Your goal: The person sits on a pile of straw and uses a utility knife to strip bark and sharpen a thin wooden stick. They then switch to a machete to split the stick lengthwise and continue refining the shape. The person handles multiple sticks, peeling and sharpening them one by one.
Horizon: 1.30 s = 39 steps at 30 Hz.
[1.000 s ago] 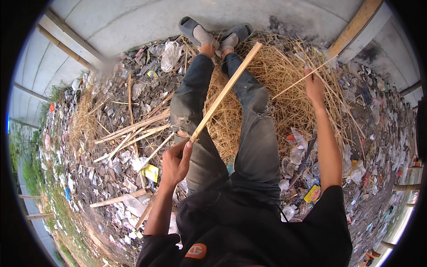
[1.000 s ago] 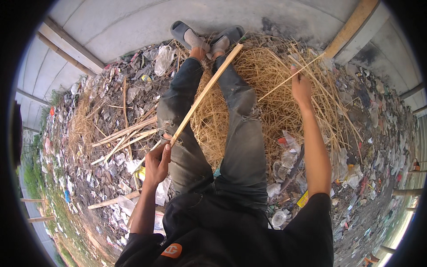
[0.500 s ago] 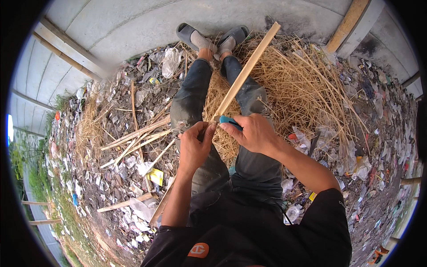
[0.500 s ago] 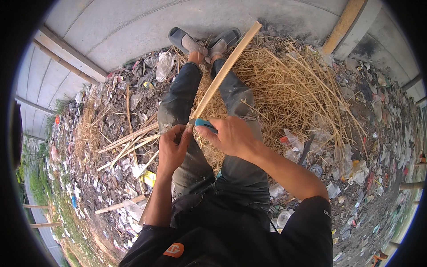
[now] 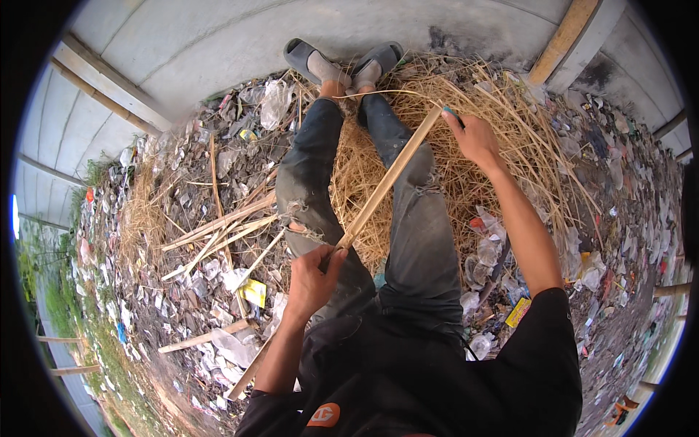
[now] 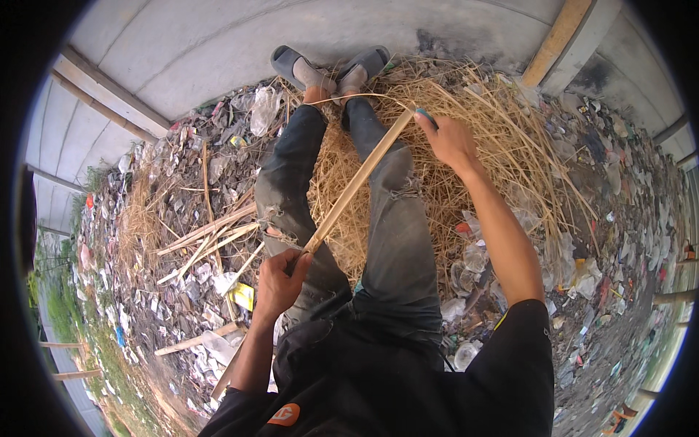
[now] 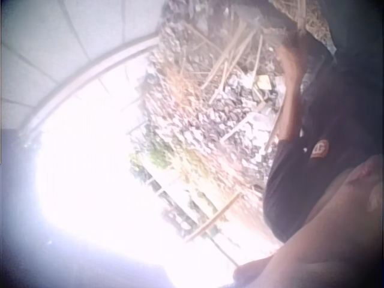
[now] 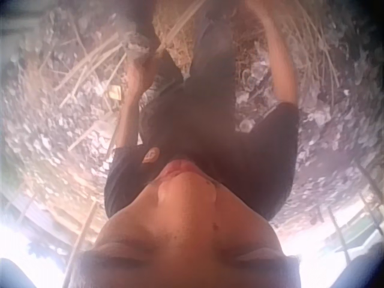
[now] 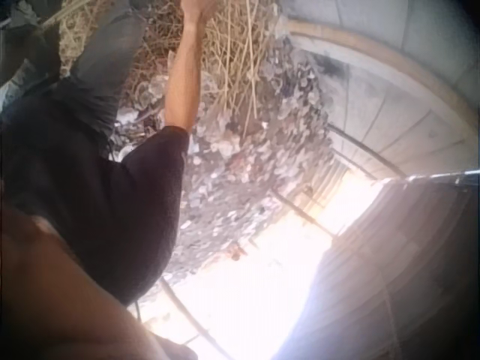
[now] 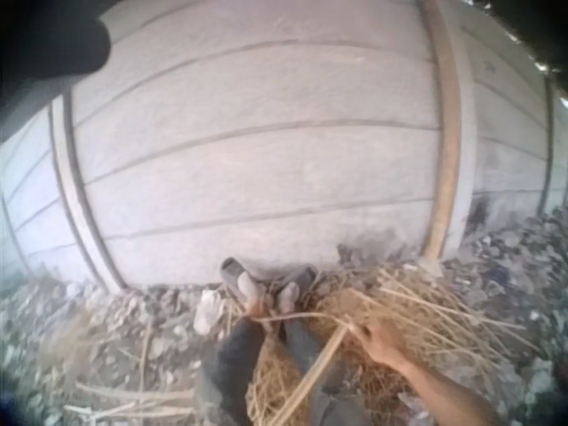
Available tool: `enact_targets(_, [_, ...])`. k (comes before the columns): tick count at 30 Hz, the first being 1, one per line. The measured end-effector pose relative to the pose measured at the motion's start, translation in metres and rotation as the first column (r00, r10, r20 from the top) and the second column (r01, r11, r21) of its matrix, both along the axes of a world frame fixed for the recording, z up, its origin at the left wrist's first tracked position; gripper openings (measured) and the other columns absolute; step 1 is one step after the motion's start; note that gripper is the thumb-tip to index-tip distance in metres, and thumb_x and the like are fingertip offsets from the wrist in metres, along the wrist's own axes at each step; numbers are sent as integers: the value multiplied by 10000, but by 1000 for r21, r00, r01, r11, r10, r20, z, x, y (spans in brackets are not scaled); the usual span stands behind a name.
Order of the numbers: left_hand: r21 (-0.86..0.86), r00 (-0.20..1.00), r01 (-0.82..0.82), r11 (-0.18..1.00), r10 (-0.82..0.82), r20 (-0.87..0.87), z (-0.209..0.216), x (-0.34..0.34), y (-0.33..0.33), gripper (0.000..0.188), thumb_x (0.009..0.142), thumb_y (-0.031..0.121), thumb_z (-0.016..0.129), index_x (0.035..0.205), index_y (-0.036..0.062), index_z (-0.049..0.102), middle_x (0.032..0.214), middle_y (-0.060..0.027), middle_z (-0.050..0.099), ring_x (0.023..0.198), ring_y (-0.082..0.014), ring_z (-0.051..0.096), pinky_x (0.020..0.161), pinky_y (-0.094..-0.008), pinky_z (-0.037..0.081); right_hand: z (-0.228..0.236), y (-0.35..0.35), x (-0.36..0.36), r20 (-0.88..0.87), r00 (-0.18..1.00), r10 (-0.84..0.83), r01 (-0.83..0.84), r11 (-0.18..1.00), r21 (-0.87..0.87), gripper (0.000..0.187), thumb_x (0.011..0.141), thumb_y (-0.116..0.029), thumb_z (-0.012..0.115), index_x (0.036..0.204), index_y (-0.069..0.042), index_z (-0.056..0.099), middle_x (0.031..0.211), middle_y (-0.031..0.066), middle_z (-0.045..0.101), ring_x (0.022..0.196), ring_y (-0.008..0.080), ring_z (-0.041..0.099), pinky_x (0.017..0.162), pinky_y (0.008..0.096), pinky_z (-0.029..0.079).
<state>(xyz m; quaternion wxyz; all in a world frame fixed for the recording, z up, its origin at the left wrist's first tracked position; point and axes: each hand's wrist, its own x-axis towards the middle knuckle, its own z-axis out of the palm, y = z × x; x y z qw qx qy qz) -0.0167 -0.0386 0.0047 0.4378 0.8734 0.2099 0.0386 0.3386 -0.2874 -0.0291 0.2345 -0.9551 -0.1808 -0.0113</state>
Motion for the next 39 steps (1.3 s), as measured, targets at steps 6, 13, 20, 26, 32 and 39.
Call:
enact_targets(6, [7, 998, -7, 1000, 6, 65, -1, 24, 6, 278, 973, 240, 715, 956, -38, 721, 624, -124, 622, 561, -128, 569, 545, -328, 447, 9, 28, -26, 100, 990, 97, -116, 969, 219, 726, 1034, -635, 437, 713, -19, 648, 502, 136, 527, 480, 350, 563, 489, 468, 430])
enact_targets(13, [12, 997, -41, 999, 40, 70, -9, 19, 17, 281, 967, 239, 722, 939, -41, 716, 582, -94, 589, 519, -107, 503, 509, -315, 406, 14, 67, -138, 153, 818, 554, -566, 823, 47, 640, 1018, -600, 515, 713, -45, 609, 488, 145, 546, 484, 346, 624, 464, 474, 452])
enact_targets(20, [-45, 1000, 17, 999, -16, 24, -17, 0, 21, 264, 964, 235, 722, 938, -28, 702, 576, -54, 520, 529, -95, 429, 503, -307, 360, 10, 23, 24, 58, 996, 69, -71, 997, 37, 807, 1019, -709, 378, 605, -47, 582, 460, 78, 496, 404, 275, 495, 452, 446, 397])
enact_targets(26, [-31, 996, -4, 1000, 7, 84, -17, 15, 26, 281, 982, 245, 706, 917, -28, 692, 572, -33, 513, 526, -75, 407, 486, -304, 331, 28, 62, -80, 144, 936, 320, -336, 937, 101, 716, 1012, -654, 465, 650, -54, 613, 497, 132, 558, 478, 326, 611, 489, 459, 471])
enact_targets(32, [-3, 996, -8, 1000, 8, 87, -14, 6, 28, 245, 978, 207, 710, 933, -34, 696, 585, -33, 535, 533, -72, 441, 496, -286, 358, 18, 70, -93, 283, 848, 447, -481, 875, 58, 646, 1003, -622, 520, 672, -78, 626, 501, 133, 564, 461, 329, 612, 470, 466, 472])
enact_targets(39, [15, 999, 48, 999, -47, -20, -17, -15, 40, 223, 969, 190, 706, 943, -32, 705, 595, -33, 568, 549, -66, 467, 504, -285, 381, 35, 46, -14, 180, 980, 84, -97, 993, 64, 750, 1022, -688, 396, 684, -64, 636, 489, 101, 519, 455, 274, 564, 437, 426, 417])
